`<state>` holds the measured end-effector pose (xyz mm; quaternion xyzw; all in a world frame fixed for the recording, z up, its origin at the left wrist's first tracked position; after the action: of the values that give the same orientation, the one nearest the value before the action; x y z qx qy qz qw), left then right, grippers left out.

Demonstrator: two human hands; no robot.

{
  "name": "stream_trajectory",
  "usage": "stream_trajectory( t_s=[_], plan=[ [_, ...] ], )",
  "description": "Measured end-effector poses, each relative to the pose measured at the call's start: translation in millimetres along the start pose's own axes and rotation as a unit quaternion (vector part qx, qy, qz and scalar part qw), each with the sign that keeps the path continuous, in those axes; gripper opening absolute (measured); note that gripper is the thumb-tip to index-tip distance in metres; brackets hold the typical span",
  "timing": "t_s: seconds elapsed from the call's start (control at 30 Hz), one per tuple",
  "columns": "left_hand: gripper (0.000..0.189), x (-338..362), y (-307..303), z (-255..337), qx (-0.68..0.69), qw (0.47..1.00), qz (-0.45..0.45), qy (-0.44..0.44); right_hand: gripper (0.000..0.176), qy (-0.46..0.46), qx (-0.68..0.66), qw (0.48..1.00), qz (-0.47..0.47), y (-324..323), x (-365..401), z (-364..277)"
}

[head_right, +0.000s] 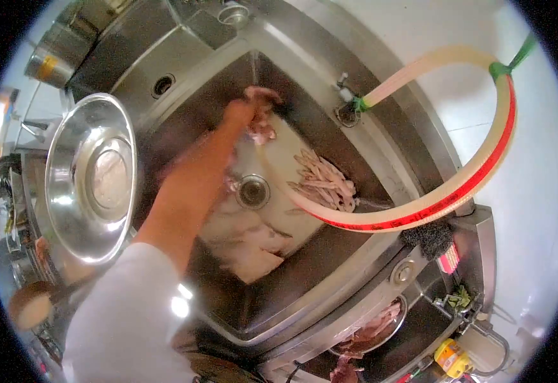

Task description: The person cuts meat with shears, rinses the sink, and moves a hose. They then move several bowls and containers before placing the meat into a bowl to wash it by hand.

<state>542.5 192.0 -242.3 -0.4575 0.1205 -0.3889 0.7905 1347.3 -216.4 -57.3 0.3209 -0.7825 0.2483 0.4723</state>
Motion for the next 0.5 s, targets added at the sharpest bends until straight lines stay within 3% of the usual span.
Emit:
stream_trajectory(
  t_s=[0.07,0.1,0.17,0.23,0.27,0.3,0.33,0.5],
  plan=[
    [0.045,31,-36,26,0.035,0.994,0.046,-0.097,0.017,-0.062,0.094,0.993,0.042,23,22,-5],
    [0.047,63,-45,43,0.074,0.993,0.071,-0.059,0.020,-0.042,0.039,0.998,-0.015,13,7,-2],
    [0.050,120,-47,65,0.228,0.961,0.155,-0.031,0.020,-0.063,0.096,0.992,0.054,38,16,-3],
    [0.046,152,42,34,0.136,0.981,-0.051,-0.131,0.022,-0.076,0.139,0.984,0.081,48,18,-5],
    [0.042,165,90,21,0.215,0.964,-0.115,-0.107,0.024,-0.079,0.155,0.982,0.073,45,9,-6],
    [0.033,185,74,47,0.224,0.951,-0.145,-0.157,0.027,-0.082,0.169,0.980,0.065,41,7,-7],
    [0.025,201,51,73,0.231,0.935,-0.175,-0.204,0.015,-0.098,0.192,0.976,0.006,83,26,-7],
    [0.022,234,81,88,0.513,0.775,-0.325,-0.173,0.015,-0.138,0.128,0.982,0.016,96,35,-5]
  ],
)
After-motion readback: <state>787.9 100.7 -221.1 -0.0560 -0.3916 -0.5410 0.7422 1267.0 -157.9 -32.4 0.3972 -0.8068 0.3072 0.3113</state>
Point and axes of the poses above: each hand's wrist, its own x-axis away from the middle knuckle, its own y-axis out of the palm, z = x × y, the point moved 4 cm from there along -x, towards the middle knuckle, and after that the axes turned 1 degree about -y, right-handed, at the moved point
